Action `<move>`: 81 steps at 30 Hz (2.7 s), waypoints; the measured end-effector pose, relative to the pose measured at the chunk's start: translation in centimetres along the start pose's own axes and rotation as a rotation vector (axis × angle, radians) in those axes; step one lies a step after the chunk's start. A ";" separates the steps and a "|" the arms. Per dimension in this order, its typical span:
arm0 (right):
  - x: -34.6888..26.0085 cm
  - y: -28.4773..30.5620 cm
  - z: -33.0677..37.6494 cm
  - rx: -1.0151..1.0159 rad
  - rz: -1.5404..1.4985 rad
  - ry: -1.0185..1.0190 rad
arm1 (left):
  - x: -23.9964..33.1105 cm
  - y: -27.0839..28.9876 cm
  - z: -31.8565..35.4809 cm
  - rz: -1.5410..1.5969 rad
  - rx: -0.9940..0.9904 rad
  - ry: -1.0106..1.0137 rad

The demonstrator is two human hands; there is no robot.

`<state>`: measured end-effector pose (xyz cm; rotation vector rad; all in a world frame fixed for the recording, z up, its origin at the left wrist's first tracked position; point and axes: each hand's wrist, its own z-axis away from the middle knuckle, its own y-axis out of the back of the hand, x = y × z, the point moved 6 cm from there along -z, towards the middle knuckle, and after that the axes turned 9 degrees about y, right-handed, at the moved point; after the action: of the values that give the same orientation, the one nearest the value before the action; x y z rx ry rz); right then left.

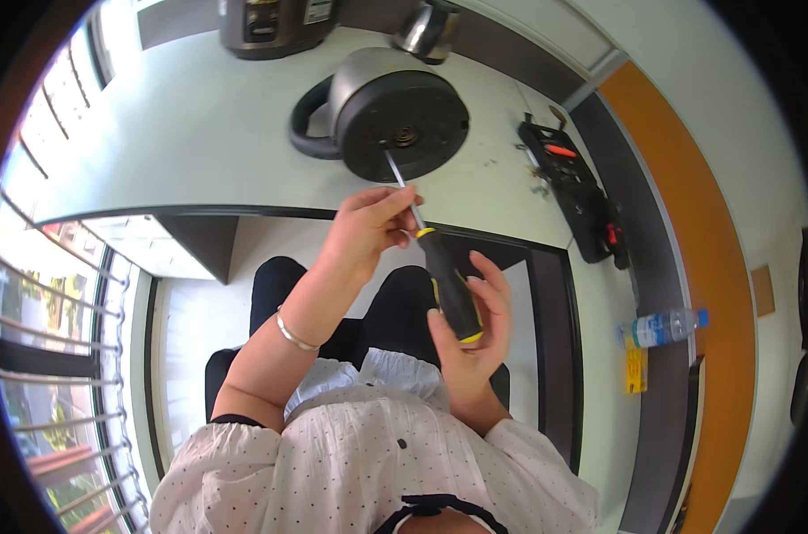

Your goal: The person uses a screwdriver to remove screws from the base of an electric kettle. They then separate the base cover from the kettle body, exposing the internal wiring and heating element.

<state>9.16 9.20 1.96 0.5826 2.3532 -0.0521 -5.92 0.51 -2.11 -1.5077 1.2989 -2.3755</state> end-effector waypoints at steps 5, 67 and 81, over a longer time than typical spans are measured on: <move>0.8 0.1 0.7 0.080 -0.060 -0.002 | 0.1 0.1 0.1 0.032 -0.028 -0.012; -0.6 -0.5 -0.2 -0.174 0.396 0.188 | 0.2 0.2 -0.3 0.050 0.013 0.000; 0.4 -0.3 0.0 -0.078 0.370 0.009 | -0.7 0.3 -1.1 0.094 -0.033 -0.040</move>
<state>8.82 9.10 1.68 0.9685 2.2084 0.2098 -6.50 1.28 -3.05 -1.4608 1.3745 -2.2659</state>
